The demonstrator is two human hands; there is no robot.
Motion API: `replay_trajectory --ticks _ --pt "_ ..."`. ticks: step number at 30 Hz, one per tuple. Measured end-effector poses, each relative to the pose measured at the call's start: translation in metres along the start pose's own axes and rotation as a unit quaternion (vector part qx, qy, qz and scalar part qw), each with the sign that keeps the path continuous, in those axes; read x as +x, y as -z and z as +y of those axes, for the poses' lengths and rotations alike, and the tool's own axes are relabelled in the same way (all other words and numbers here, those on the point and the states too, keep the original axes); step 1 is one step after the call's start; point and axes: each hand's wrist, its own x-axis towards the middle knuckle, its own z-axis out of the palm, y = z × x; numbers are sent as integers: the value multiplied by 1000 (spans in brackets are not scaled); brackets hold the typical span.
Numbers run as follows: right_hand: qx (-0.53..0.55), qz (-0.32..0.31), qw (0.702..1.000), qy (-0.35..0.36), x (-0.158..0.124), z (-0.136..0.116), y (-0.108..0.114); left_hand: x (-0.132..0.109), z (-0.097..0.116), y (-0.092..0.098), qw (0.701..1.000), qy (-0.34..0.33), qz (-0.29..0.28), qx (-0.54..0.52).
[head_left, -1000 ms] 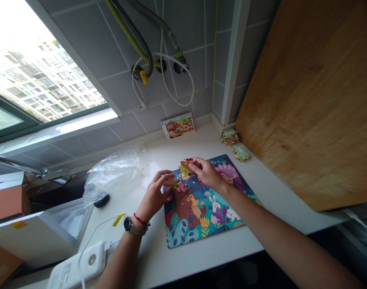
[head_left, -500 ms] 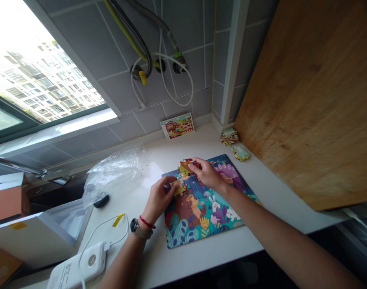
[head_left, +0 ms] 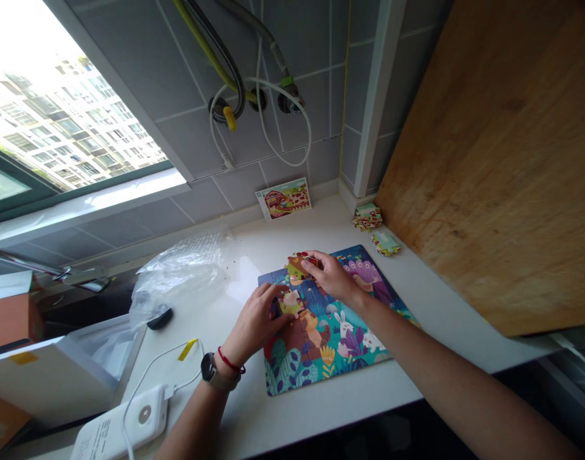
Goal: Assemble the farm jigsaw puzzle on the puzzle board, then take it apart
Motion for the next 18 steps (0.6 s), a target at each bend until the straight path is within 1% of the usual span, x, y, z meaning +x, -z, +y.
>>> replay_trajectory --ticks 4,8,11,14,18 --pt "1 -4 1000 1 -1 -1 0 1 1 -1 999 -4 -6 -40" --pt "3 -1 1000 -2 -1 0 0 1 4 -2 998 -21 7 -62" --pt "6 -1 1000 -2 -1 1 1 2 5 -3 991 -23 21 -127" --pt "10 -7 1000 0 0 0 1 4 5 -3 972 -2 56 -229" --pt "19 -30 999 7 -2 -3 -1 7 3 0 929 58 110 -348"
